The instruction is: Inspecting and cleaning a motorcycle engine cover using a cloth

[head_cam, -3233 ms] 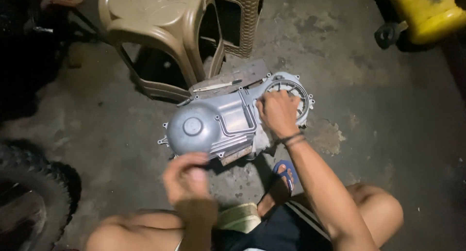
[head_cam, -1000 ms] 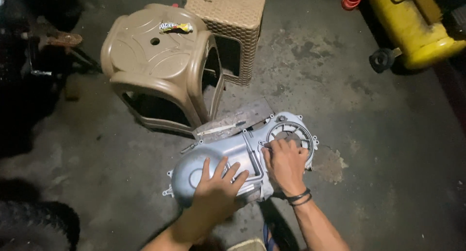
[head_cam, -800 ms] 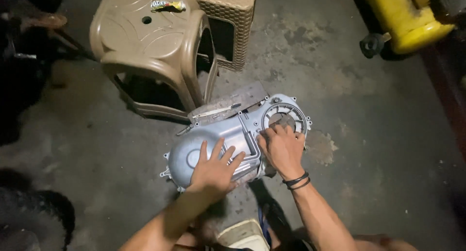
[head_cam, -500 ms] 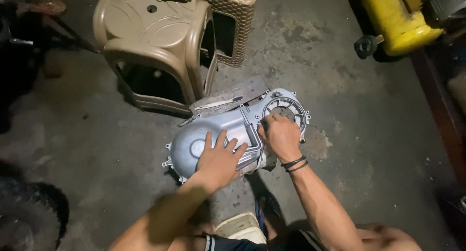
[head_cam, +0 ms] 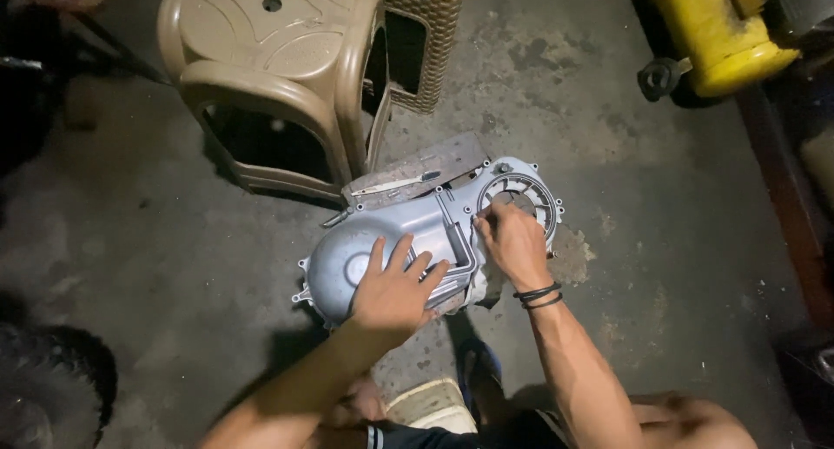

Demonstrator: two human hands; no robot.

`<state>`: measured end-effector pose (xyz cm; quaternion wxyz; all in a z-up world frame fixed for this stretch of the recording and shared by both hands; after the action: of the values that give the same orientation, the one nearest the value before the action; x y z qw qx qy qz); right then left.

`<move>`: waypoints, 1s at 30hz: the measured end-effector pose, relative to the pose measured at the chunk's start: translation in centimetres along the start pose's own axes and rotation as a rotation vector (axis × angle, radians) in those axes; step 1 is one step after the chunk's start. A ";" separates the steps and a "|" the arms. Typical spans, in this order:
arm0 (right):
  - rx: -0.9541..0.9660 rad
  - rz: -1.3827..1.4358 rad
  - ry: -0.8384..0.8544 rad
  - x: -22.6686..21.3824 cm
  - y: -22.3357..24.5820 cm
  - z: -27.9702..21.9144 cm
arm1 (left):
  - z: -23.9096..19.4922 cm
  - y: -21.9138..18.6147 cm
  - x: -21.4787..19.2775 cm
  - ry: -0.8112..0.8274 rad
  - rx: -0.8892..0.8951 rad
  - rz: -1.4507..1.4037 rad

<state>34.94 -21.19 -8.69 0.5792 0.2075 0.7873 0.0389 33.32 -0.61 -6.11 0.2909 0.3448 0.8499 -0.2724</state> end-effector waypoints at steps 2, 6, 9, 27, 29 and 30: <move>-0.017 -0.010 -0.013 -0.1 0.3 1.1 | 0.3 0.3 0.3 -0.026 0.011 -0.002; -0.031 -0.067 -0.058 0.2 -0.2 4.0 | 2.7 0.6 2.7 -0.378 0.034 0.023; -0.098 -0.057 -0.131 -0.6 0.3 2.5 | 0.4 0.1 1.6 -0.975 0.081 0.076; -0.116 -0.081 -0.068 0.0 0.3 0.9 | 0.0 0.0 0.0 -1.090 0.046 0.113; -0.101 -0.071 -0.073 0.1 0.1 2.2 | 0.0 0.0 -0.1 -1.061 0.039 0.112; -0.086 -0.062 -0.080 0.1 0.0 2.8 | 0.0 0.0 -0.2 -1.035 0.032 0.112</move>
<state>37.49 -21.68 -9.66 0.6196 0.1594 0.7672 0.0463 33.46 -0.67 -6.03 0.6818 0.2141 0.5709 -0.4042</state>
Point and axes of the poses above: each hand's wrist, its own z-axis towards the middle knuckle, its own x-axis out of the palm, y = z × x, the point moved 6 cm from there along z, towards the middle knuckle, and after that the axes turned 15 degrees about y, right-handed, at the moved point
